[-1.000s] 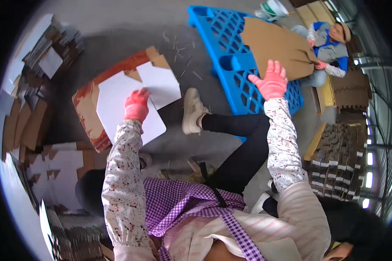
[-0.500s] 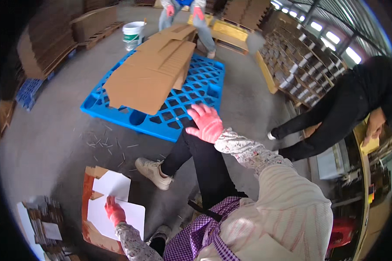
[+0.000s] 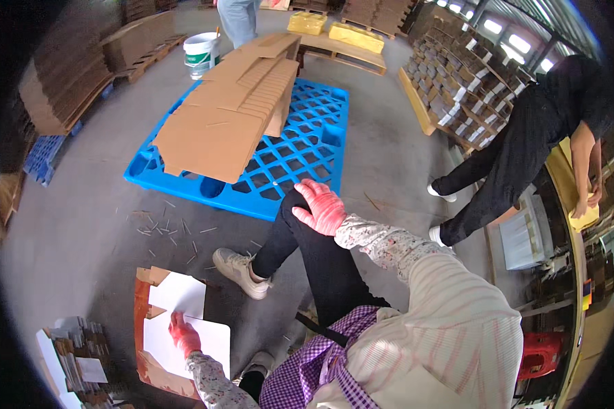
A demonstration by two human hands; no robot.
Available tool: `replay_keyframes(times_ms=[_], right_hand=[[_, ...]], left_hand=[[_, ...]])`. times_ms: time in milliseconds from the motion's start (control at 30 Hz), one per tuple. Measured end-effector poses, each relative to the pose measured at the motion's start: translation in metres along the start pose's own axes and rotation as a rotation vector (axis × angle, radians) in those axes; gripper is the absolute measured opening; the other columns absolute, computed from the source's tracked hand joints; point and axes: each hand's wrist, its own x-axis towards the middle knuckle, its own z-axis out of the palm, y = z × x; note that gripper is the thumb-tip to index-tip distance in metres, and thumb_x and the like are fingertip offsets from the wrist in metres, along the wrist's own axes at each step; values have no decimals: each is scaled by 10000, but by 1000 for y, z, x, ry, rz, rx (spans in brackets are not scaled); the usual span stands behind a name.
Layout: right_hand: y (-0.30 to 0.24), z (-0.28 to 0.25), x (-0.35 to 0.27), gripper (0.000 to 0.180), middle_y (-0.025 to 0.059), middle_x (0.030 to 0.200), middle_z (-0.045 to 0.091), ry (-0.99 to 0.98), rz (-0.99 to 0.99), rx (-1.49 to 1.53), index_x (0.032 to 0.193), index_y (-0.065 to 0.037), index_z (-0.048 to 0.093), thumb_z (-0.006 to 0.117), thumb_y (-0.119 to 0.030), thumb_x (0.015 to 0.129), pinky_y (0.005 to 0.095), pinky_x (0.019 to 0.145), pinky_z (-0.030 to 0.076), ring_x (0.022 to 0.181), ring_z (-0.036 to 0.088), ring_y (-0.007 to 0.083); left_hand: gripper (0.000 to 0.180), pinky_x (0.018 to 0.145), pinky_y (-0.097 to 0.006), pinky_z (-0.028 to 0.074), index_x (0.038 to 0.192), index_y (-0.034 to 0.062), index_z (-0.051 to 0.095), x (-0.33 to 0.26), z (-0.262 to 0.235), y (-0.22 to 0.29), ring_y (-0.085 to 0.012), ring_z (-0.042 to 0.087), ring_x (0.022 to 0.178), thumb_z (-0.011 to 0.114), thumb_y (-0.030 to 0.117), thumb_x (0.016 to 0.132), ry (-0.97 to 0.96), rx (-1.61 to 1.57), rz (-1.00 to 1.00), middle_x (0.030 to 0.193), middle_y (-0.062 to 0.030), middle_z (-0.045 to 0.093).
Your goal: The person picks up white and brown cardboard pieces, aligns them on a wooden stool, and stacks the assembled units onto a blue plastic pallet.
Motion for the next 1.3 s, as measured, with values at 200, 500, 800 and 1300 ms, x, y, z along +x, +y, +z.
replay_keyframes(times_ms=[200,500,800,1300], right_hand=[[3,6,0,585,167,1288,414,26,-18,-28,1264,-66,414,540,-422,818,434,960,354,1160,411,341],[12,10,-1,561,178,1250,434,139,-84,-57,1235,-64,430,574,-389,801,431,968,347,1121,432,349],[5,10,6,558,167,1272,423,73,-54,-47,1245,-63,421,548,-405,823,423,960,362,1134,427,346],[4,15,1,609,158,1270,422,72,-50,3,1260,-78,421,548,-453,796,444,949,354,1112,425,342]], left_hand=[[404,919,-394,404,1125,77,531,-1,4,1,-316,463,1099,542,-3,728,6,30,-17,1231,-103,484],[390,944,-415,375,1093,64,530,5,11,9,-345,440,1103,553,28,706,98,-50,73,1203,-136,493],[408,966,-417,360,1123,73,525,1,4,7,-338,426,1130,555,34,718,16,-50,-16,1238,-133,470],[422,954,-420,381,1140,95,525,-1,7,-1,-340,416,1141,564,41,724,-15,-41,-35,1264,-111,461]])
